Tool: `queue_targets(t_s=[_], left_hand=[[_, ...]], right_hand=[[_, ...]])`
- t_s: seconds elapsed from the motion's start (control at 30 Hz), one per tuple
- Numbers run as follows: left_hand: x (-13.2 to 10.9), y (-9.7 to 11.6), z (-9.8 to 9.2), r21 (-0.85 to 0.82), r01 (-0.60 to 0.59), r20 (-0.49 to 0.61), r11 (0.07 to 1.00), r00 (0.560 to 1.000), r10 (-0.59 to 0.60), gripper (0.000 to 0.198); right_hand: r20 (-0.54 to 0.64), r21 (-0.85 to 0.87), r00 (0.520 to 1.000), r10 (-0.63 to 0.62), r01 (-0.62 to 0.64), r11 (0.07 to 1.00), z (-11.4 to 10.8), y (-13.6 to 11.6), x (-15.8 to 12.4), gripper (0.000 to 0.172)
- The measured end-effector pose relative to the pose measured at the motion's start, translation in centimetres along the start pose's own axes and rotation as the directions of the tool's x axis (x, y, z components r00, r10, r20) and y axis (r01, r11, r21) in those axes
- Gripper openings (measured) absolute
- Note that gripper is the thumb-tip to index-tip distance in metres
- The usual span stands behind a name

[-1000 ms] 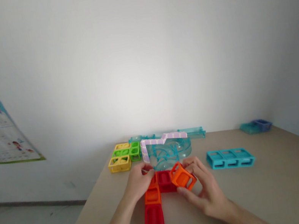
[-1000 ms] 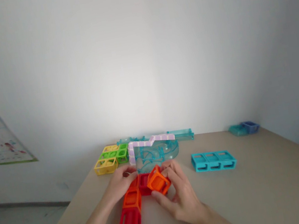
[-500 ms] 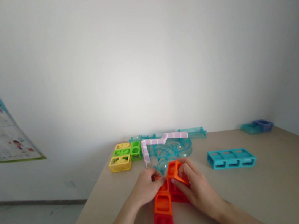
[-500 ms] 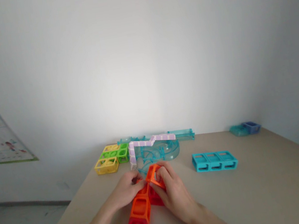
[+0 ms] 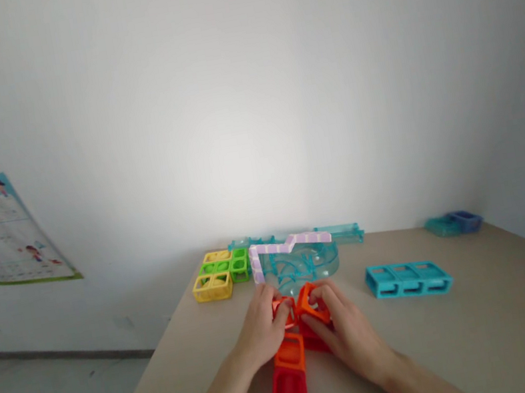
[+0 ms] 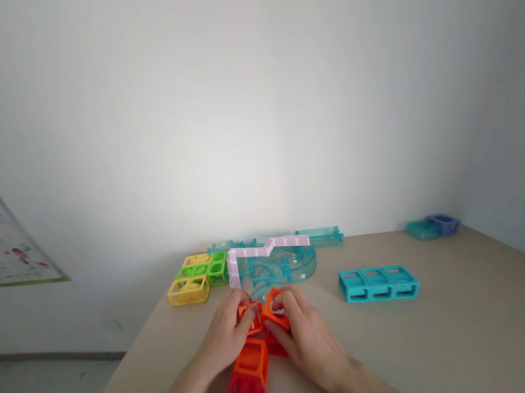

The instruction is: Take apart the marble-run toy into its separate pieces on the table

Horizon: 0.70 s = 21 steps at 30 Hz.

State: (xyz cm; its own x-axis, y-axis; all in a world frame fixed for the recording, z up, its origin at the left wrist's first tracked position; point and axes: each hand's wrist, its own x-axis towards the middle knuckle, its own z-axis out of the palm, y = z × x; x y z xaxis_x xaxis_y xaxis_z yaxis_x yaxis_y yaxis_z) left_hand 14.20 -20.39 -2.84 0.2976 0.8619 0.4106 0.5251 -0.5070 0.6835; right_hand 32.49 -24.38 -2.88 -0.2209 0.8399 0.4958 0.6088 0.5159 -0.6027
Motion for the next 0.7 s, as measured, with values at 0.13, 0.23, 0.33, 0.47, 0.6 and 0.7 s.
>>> queue_targets(t_s=[0.13, 0.23, 0.33, 0.47, 0.6, 0.7], left_hand=[[0.3, -0.3, 0.0, -0.04, 0.007, -0.121, 0.999, 0.993, -0.012, 0.019], [0.5, -0.3, -0.2, -0.147, 0.037, -0.209, 0.989, 0.976, -0.067, 0.02], [0.6, -0.1, -0.4, -0.309, 0.085, -0.207, 0.947, 0.966, -0.155, 0.022], [0.7, 0.4, -0.5, -0.463, 0.091, -0.15, 0.882, 0.972, -0.179, 0.021], [0.7, 0.9, -0.5, -0.589, 0.081, -0.119, 0.804, 0.976, -0.185, 0.025], [0.7, 0.8, -0.5, -0.609, 0.092, -0.099, 0.788, 0.977, -0.19, 0.032]], right_hand=[[-0.065, 0.057, 0.998, -0.021, 0.024, 0.998, -0.1, -0.1, -0.1, 0.011], [-0.039, 0.088, 0.998, -0.04, 0.044, 0.995, -0.3, -0.2, -0.1, 0.018], [-0.016, 0.107, 0.999, -0.045, 0.047, 0.993, -0.3, -0.4, -0.1, 0.025], [-0.036, 0.133, 0.998, -0.044, 0.049, 0.99, -0.5, -0.4, -0.2, 0.029], [-0.059, 0.257, 0.998, 0.008, 0.008, 0.966, -0.7, -0.2, -0.5, 0.04], [-0.131, 0.273, 0.991, 0.002, 0.034, 0.961, -0.7, 0.3, -0.6, 0.047]])
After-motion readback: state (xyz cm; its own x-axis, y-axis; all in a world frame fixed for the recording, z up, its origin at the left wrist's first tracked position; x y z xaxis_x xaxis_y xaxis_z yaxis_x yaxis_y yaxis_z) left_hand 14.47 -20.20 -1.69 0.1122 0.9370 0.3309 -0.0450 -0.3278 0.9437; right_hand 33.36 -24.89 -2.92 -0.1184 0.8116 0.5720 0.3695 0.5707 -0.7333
